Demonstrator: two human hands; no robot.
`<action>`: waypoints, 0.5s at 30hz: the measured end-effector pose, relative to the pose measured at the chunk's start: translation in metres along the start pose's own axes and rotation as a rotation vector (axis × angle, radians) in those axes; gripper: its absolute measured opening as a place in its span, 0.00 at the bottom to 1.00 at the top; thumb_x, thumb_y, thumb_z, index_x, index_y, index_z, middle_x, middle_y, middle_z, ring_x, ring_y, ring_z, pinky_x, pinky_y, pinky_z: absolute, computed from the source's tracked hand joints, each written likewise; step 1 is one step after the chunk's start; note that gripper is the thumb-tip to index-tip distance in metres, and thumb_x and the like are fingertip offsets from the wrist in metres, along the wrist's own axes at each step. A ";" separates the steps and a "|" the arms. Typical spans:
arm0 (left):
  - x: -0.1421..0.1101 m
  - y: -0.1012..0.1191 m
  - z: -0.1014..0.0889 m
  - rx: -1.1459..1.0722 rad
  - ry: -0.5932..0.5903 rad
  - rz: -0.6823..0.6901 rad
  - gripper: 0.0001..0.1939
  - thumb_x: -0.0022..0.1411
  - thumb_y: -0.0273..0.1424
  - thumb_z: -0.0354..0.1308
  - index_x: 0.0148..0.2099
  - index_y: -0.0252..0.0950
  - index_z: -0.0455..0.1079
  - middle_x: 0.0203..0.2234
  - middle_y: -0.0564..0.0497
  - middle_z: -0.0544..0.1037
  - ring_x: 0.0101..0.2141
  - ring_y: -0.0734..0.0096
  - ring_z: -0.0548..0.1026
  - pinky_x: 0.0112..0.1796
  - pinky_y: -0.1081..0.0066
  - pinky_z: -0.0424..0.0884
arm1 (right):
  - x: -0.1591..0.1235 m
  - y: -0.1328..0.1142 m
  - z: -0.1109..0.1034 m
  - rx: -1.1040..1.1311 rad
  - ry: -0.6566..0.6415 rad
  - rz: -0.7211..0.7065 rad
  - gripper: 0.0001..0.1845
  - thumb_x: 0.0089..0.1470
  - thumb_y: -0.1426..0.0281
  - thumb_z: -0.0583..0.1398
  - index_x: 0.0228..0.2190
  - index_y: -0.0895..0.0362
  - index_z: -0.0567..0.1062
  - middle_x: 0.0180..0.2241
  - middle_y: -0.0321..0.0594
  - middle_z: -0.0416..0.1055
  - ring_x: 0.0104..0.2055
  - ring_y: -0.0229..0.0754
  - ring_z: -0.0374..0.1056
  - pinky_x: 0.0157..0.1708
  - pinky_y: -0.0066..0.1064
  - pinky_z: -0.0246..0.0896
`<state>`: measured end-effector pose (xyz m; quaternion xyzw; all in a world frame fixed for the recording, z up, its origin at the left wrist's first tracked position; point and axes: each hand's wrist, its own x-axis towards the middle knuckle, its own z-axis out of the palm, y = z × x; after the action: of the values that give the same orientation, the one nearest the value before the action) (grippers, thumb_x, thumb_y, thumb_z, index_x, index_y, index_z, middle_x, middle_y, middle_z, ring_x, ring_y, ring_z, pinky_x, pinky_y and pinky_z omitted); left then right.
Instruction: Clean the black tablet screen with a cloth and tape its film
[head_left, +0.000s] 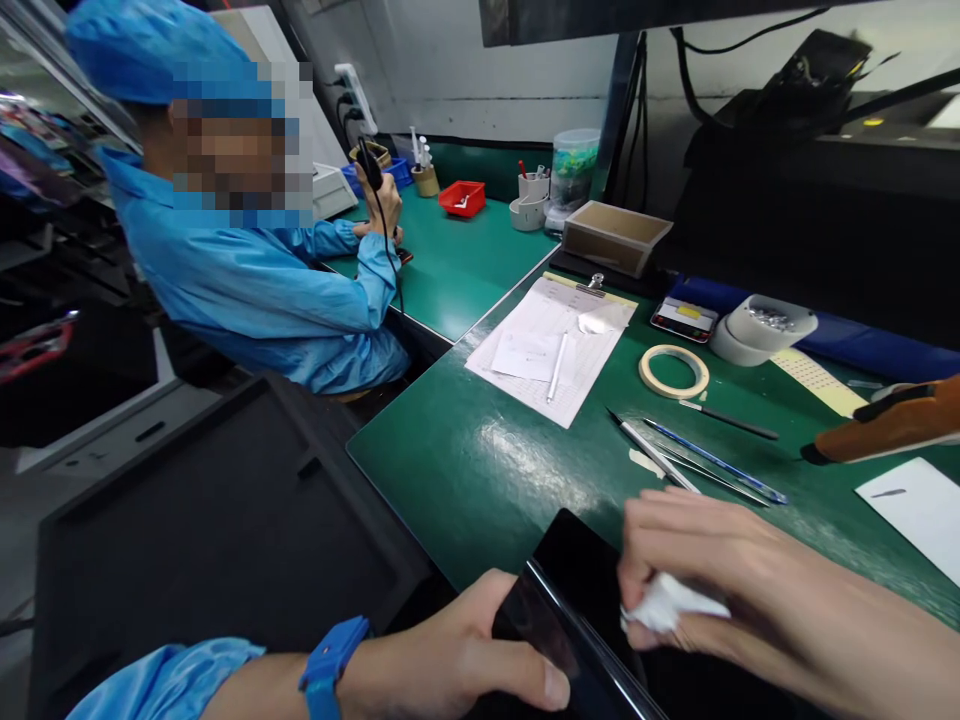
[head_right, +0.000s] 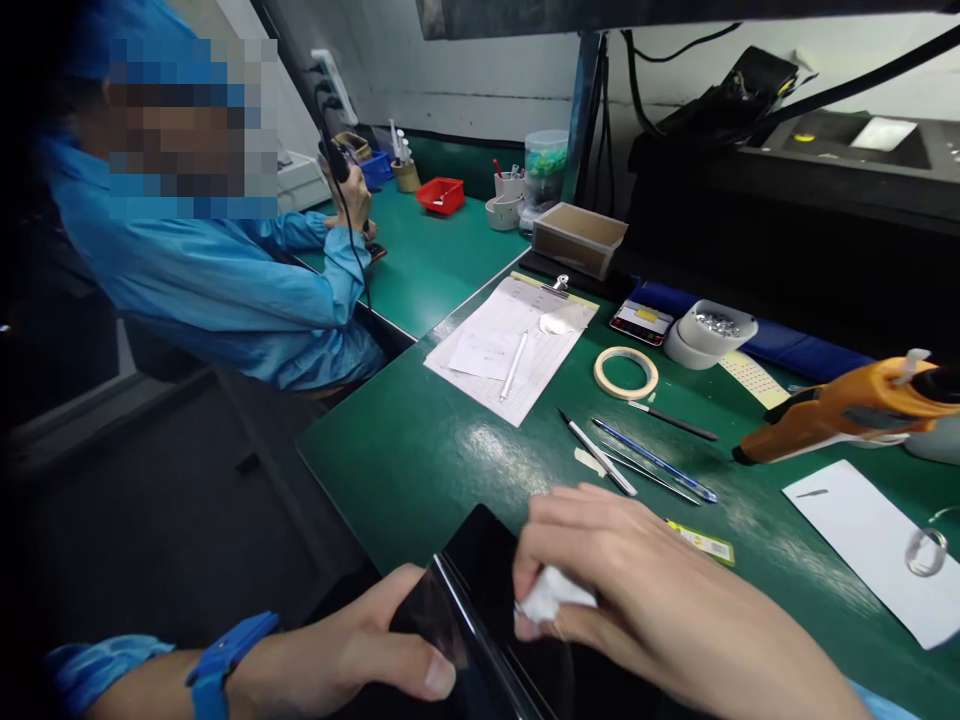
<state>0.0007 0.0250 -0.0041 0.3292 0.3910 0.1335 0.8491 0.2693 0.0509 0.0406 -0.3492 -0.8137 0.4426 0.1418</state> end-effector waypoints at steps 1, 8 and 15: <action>0.000 -0.001 -0.001 0.016 -0.004 0.004 0.15 0.44 0.37 0.74 0.32 0.37 0.74 0.29 0.55 0.71 0.34 0.67 0.64 0.40 0.66 0.61 | 0.011 0.002 0.002 0.014 0.022 -0.037 0.28 0.79 0.43 0.55 0.38 0.51 0.78 0.36 0.36 0.76 0.40 0.43 0.74 0.40 0.32 0.64; -0.003 -0.009 -0.004 0.000 0.035 -0.053 0.13 0.46 0.34 0.75 0.33 0.38 0.77 0.29 0.55 0.74 0.35 0.66 0.66 0.40 0.67 0.62 | 0.054 0.025 0.011 -0.101 0.319 -0.113 0.18 0.80 0.56 0.59 0.40 0.53 0.76 0.42 0.41 0.77 0.42 0.46 0.70 0.41 0.35 0.58; 0.001 -0.011 -0.003 -0.033 0.001 -0.007 0.15 0.44 0.33 0.76 0.35 0.35 0.81 0.28 0.54 0.76 0.34 0.65 0.70 0.38 0.68 0.65 | 0.002 0.011 -0.016 0.074 0.123 0.070 0.19 0.77 0.48 0.61 0.42 0.48 0.79 0.40 0.37 0.78 0.40 0.43 0.75 0.34 0.30 0.65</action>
<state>-0.0009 0.0191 -0.0134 0.3137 0.3901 0.1370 0.8548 0.2815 0.0664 0.0404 -0.3985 -0.7739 0.4546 0.1885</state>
